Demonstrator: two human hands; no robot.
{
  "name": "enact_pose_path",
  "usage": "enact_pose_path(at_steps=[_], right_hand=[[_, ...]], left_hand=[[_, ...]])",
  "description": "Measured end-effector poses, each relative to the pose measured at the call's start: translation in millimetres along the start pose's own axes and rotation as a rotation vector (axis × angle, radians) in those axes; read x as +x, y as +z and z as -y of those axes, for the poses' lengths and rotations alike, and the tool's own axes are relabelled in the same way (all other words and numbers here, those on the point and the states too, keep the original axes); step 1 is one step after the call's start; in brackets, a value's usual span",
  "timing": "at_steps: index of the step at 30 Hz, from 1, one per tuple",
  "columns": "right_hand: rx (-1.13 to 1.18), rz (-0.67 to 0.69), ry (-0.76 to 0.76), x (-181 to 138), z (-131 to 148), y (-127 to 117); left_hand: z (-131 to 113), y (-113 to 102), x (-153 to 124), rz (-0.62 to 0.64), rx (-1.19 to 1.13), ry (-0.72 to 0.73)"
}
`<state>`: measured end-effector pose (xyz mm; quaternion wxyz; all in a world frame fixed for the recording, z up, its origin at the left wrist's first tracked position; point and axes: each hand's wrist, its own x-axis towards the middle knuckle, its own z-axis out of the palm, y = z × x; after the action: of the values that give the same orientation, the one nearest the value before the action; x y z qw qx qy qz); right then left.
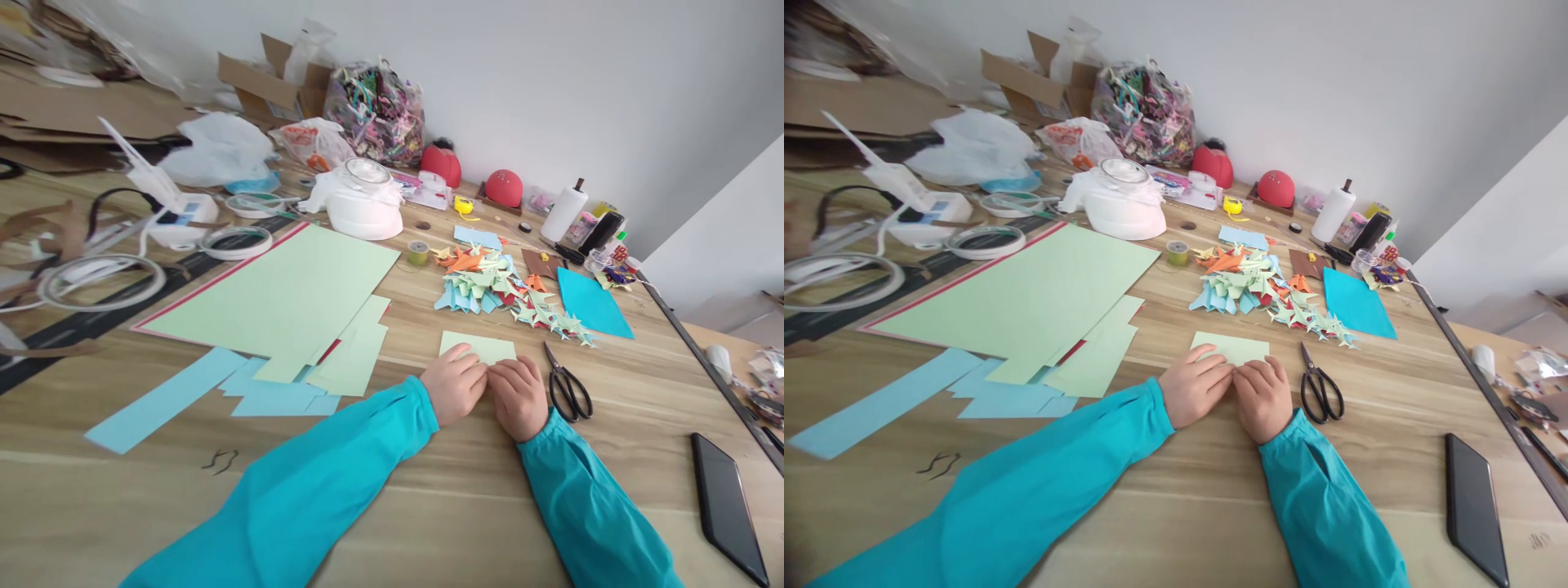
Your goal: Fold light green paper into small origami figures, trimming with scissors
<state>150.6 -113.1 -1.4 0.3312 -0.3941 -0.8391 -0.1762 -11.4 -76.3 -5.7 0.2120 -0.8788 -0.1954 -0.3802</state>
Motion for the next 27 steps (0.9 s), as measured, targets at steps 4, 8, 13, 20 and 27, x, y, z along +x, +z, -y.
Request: enact_pose_path(at_steps=[4, 8, 13, 20, 27], right_hand=[[-0.013, 0.027, -0.003, -2, -3, -1], [-0.057, 0.034, 0.052, -3, -9, -2], [-0.090, -0.024, 0.132, -8, -26, -5], [-0.060, -0.041, 0.146, -8, -26, -5], [0.006, 0.023, -0.011, -1, -3, -1]], left_hand=[[4, -2, 1, 0.008, -0.006, 0.008], [17, -4, -2, -0.033, 0.010, -0.010], [47, -6, -18, -0.096, 0.059, -0.059], [46, -16, -15, -0.100, 0.091, -0.114], [3, -3, 0, -0.001, -0.014, -0.007]])
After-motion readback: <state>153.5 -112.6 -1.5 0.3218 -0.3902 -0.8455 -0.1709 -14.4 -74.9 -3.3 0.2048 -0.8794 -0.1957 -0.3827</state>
